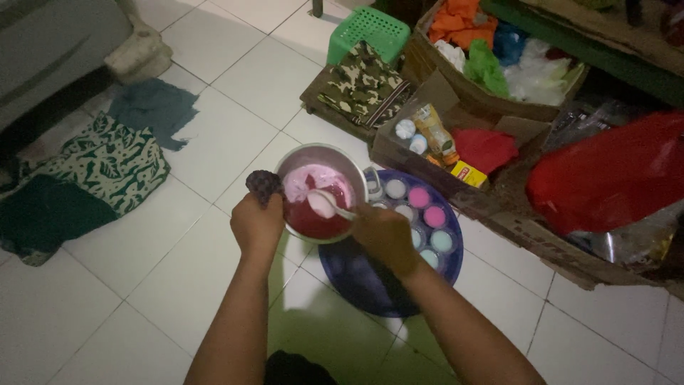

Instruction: Filling small plastic molds with pink pudding mixture using a spoon

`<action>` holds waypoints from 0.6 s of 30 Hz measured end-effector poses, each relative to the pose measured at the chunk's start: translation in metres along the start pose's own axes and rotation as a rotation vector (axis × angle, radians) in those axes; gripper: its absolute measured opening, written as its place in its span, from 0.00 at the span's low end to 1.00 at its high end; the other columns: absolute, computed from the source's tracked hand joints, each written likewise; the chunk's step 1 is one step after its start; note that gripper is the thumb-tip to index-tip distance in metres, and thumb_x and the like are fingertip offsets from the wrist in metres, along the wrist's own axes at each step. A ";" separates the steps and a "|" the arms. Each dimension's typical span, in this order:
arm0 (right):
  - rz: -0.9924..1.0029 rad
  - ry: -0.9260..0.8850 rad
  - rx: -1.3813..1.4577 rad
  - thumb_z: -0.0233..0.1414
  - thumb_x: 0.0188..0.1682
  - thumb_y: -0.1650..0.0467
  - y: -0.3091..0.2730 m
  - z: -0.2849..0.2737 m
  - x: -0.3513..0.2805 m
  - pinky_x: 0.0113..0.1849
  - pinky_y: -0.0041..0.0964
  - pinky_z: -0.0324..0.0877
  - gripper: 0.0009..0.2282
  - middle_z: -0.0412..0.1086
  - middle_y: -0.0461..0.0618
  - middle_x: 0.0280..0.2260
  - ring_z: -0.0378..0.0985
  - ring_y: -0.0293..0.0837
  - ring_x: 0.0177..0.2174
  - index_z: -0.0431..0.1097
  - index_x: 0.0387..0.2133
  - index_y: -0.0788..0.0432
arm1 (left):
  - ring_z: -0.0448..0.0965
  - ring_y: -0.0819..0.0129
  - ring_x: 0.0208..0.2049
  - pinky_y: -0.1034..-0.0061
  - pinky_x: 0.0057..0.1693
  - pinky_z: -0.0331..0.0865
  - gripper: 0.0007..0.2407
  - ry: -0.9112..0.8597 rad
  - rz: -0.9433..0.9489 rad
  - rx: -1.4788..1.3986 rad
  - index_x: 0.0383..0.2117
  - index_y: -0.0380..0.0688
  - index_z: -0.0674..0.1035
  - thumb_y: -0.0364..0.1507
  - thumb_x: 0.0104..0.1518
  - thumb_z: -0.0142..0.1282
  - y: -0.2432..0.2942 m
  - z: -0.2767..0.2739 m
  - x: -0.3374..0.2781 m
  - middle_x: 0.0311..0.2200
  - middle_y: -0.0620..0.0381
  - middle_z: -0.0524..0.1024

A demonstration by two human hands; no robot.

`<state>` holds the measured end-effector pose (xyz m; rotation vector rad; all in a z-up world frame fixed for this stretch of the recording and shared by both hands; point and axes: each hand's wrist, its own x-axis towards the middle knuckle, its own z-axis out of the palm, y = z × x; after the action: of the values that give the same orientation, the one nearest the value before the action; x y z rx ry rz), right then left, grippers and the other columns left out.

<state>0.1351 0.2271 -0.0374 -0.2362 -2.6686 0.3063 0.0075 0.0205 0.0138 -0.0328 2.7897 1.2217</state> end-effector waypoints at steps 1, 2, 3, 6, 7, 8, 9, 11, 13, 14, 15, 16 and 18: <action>0.001 0.001 0.001 0.58 0.45 0.62 0.000 0.005 0.000 0.25 0.54 0.74 0.09 0.74 0.54 0.19 0.81 0.58 0.24 0.73 0.36 0.48 | 0.81 0.31 0.39 0.46 0.46 0.72 0.14 0.000 0.001 0.001 0.28 0.33 0.82 0.35 0.54 0.52 0.000 0.002 0.001 0.25 0.36 0.80; 0.103 -0.219 0.005 0.51 0.49 0.60 0.001 0.010 0.000 0.30 0.55 0.75 0.09 0.75 0.54 0.23 0.82 0.58 0.29 0.72 0.35 0.48 | 0.82 0.32 0.40 0.47 0.46 0.73 0.14 0.003 -0.012 0.001 0.28 0.34 0.83 0.35 0.53 0.53 0.001 0.005 0.002 0.26 0.37 0.81; 0.206 -0.441 0.011 0.43 0.53 0.57 0.000 0.015 -0.001 0.36 0.55 0.76 0.12 0.77 0.54 0.26 0.83 0.59 0.34 0.71 0.34 0.47 | 0.82 0.34 0.40 0.48 0.46 0.73 0.14 0.006 -0.027 0.002 0.29 0.35 0.83 0.36 0.52 0.53 0.000 0.006 0.002 0.26 0.39 0.81; 0.414 -0.522 0.136 0.43 0.51 0.55 -0.008 0.016 -0.003 0.41 0.57 0.74 0.15 0.77 0.58 0.31 0.81 0.63 0.39 0.72 0.39 0.46 | 0.82 0.33 0.40 0.47 0.47 0.73 0.14 0.001 -0.021 0.029 0.29 0.34 0.83 0.35 0.53 0.53 0.006 0.002 0.000 0.27 0.38 0.82; 0.416 -0.522 0.137 0.43 0.51 0.55 -0.003 0.023 -0.007 0.41 0.57 0.74 0.15 0.77 0.58 0.31 0.81 0.63 0.39 0.72 0.39 0.46 | 0.82 0.33 0.40 0.47 0.47 0.73 0.14 -0.001 -0.020 0.030 0.29 0.34 0.83 0.35 0.53 0.53 0.005 0.002 0.000 0.27 0.38 0.82; 0.645 -0.513 0.332 0.51 0.47 0.55 0.002 0.030 -0.012 0.43 0.52 0.74 0.14 0.78 0.54 0.35 0.80 0.59 0.43 0.75 0.39 0.46 | 0.81 0.32 0.41 0.46 0.47 0.73 0.15 -0.011 -0.028 0.039 0.30 0.33 0.83 0.36 0.53 0.52 0.004 0.001 0.001 0.28 0.37 0.82; 0.871 -0.494 0.529 0.58 0.43 0.55 0.007 0.037 -0.015 0.45 0.47 0.73 0.15 0.79 0.49 0.39 0.79 0.55 0.47 0.78 0.39 0.46 | 0.81 0.32 0.42 0.45 0.48 0.72 0.16 -0.019 -0.036 0.047 0.32 0.33 0.83 0.36 0.53 0.52 0.004 -0.001 0.002 0.30 0.37 0.82; 0.887 -0.472 0.596 0.58 0.42 0.57 0.015 0.037 -0.024 0.45 0.47 0.73 0.16 0.79 0.52 0.39 0.80 0.56 0.45 0.79 0.39 0.50 | 0.81 0.30 0.41 0.44 0.48 0.72 0.16 -0.004 -0.026 0.036 0.31 0.31 0.83 0.36 0.53 0.53 0.007 -0.003 0.000 0.29 0.34 0.81; 0.904 -0.449 0.662 0.57 0.41 0.59 0.018 0.037 -0.031 0.45 0.47 0.72 0.18 0.79 0.55 0.39 0.81 0.58 0.44 0.80 0.40 0.55 | 0.80 0.28 0.41 0.42 0.47 0.71 0.15 0.010 -0.018 0.026 0.30 0.29 0.82 0.35 0.53 0.54 0.003 -0.002 0.002 0.28 0.31 0.81; 0.903 -0.411 0.697 0.57 0.41 0.60 0.018 0.038 -0.034 0.45 0.48 0.71 0.18 0.79 0.59 0.39 0.80 0.60 0.45 0.80 0.39 0.57 | 0.81 0.31 0.41 0.45 0.47 0.72 0.14 0.022 -0.026 0.024 0.29 0.32 0.83 0.35 0.53 0.54 -0.001 0.000 0.005 0.27 0.35 0.81; 0.899 -0.374 0.731 0.58 0.41 0.60 0.017 0.038 -0.036 0.45 0.50 0.70 0.18 0.78 0.62 0.39 0.79 0.62 0.46 0.80 0.39 0.59 | 0.82 0.34 0.40 0.47 0.47 0.73 0.14 0.035 -0.035 0.023 0.29 0.34 0.83 0.35 0.53 0.54 -0.006 0.002 0.009 0.26 0.38 0.81; 0.900 -0.374 0.731 0.58 0.41 0.60 0.025 0.043 -0.040 0.45 0.50 0.70 0.18 0.78 0.62 0.39 0.79 0.62 0.46 0.80 0.39 0.59 | 0.82 0.34 0.40 0.47 0.47 0.73 0.14 0.035 -0.035 0.023 0.29 0.34 0.83 0.35 0.53 0.54 -0.004 0.001 0.008 0.26 0.38 0.81; 0.974 -0.274 0.785 0.61 0.36 0.59 0.040 0.052 -0.049 0.31 0.42 0.66 0.17 0.73 0.55 0.21 0.77 0.50 0.27 0.79 0.32 0.59 | 0.83 0.37 0.39 0.49 0.46 0.74 0.13 0.036 -0.048 -0.020 0.29 0.35 0.83 0.35 0.53 0.54 -0.001 0.000 0.004 0.25 0.41 0.82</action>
<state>0.1600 0.2458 -0.1129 -1.2671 -2.2225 1.7020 0.0032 0.0197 0.0123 -0.1239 2.7894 1.2504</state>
